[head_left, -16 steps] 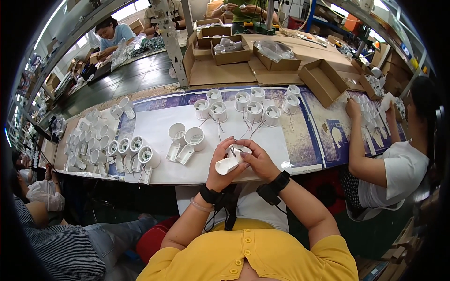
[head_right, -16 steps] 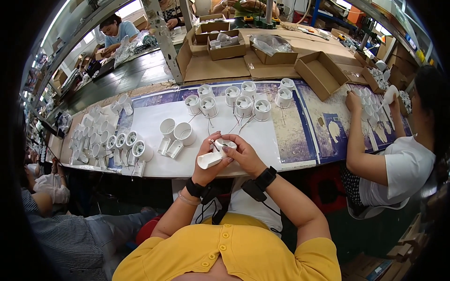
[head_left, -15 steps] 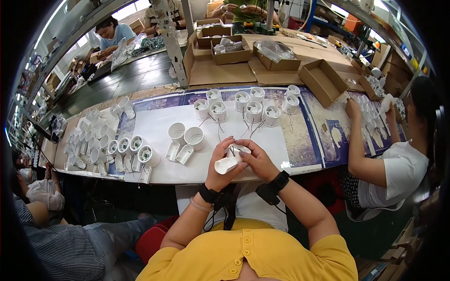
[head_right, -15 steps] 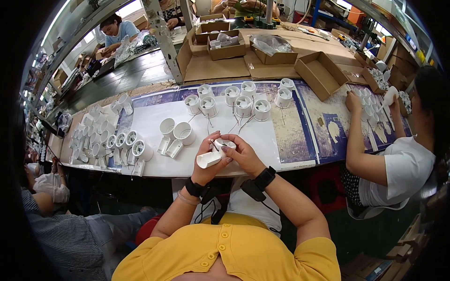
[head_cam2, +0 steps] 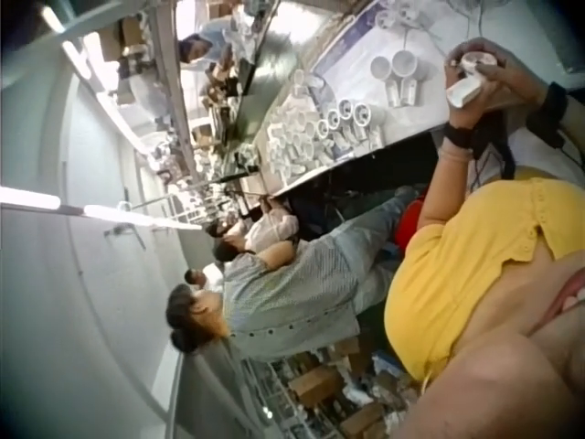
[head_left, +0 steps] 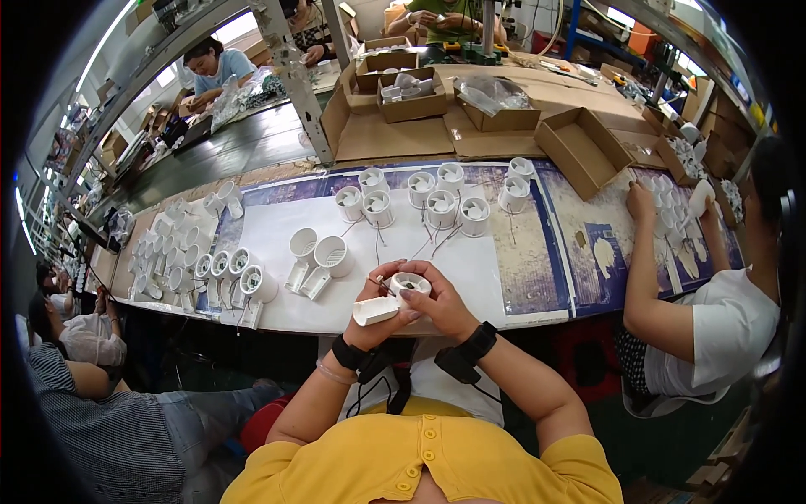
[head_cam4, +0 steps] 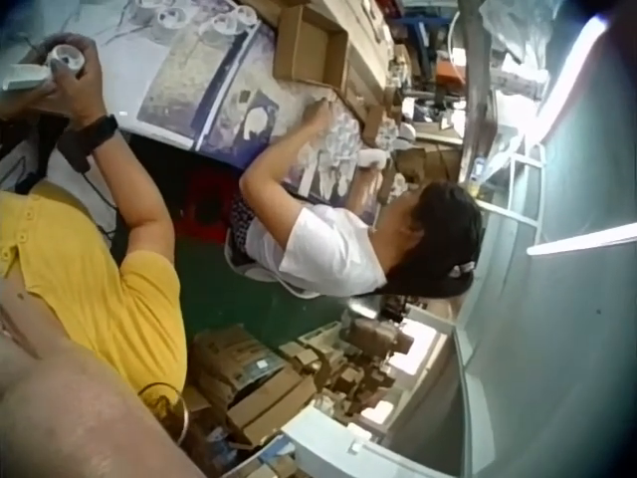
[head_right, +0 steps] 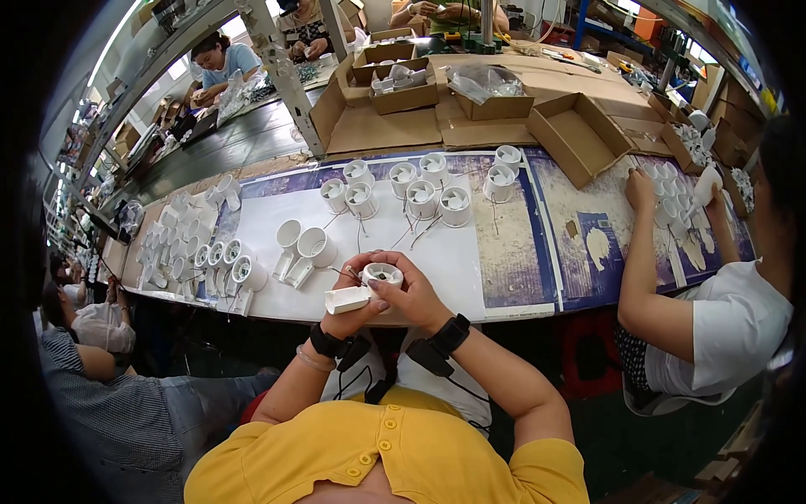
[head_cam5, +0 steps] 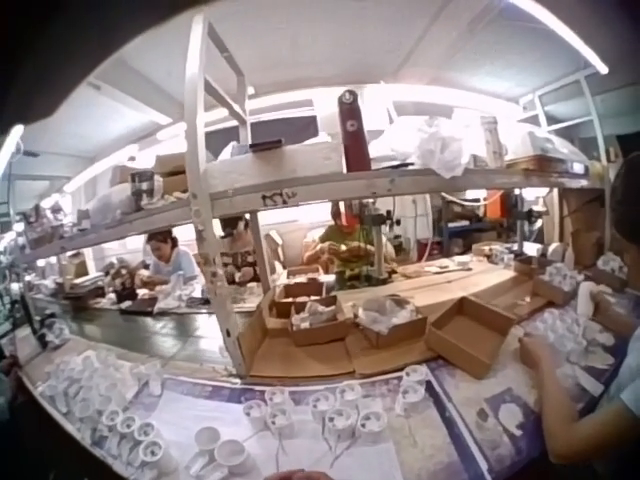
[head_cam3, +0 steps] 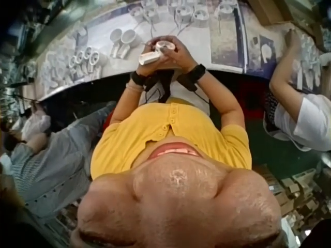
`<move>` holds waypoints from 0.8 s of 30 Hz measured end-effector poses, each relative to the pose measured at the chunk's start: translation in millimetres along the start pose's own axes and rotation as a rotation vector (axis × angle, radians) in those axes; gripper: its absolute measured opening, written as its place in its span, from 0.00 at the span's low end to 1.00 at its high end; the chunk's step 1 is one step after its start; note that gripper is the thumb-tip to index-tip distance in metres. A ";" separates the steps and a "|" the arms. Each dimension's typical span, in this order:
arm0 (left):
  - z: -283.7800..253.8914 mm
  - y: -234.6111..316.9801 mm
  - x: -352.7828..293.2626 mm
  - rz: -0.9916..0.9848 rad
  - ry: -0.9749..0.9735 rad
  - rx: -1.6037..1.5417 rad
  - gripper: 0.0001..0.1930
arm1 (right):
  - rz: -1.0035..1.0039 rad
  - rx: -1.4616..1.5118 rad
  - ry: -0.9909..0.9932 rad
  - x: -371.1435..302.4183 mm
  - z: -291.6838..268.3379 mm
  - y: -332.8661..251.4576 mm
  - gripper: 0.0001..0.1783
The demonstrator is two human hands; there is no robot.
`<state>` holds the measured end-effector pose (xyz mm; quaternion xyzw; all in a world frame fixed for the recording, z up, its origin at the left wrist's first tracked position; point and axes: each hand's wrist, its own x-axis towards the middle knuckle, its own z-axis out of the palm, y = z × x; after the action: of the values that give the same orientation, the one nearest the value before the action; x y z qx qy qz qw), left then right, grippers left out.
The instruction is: The recorder is sitting at an assembly line workbench, assembling small white plastic components by hand.
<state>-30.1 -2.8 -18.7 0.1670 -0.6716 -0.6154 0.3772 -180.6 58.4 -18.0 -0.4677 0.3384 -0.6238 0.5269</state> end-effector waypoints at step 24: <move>39.3 28.5 -21.1 0.224 0.117 0.507 0.55 | -0.186 -0.303 -0.023 -13.0 6.3 -36.1 0.24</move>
<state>-37.4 44.5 3.8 0.2161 -0.7955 -0.3713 0.4273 -186.9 79.2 14.1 -0.5780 0.3778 -0.6064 0.3942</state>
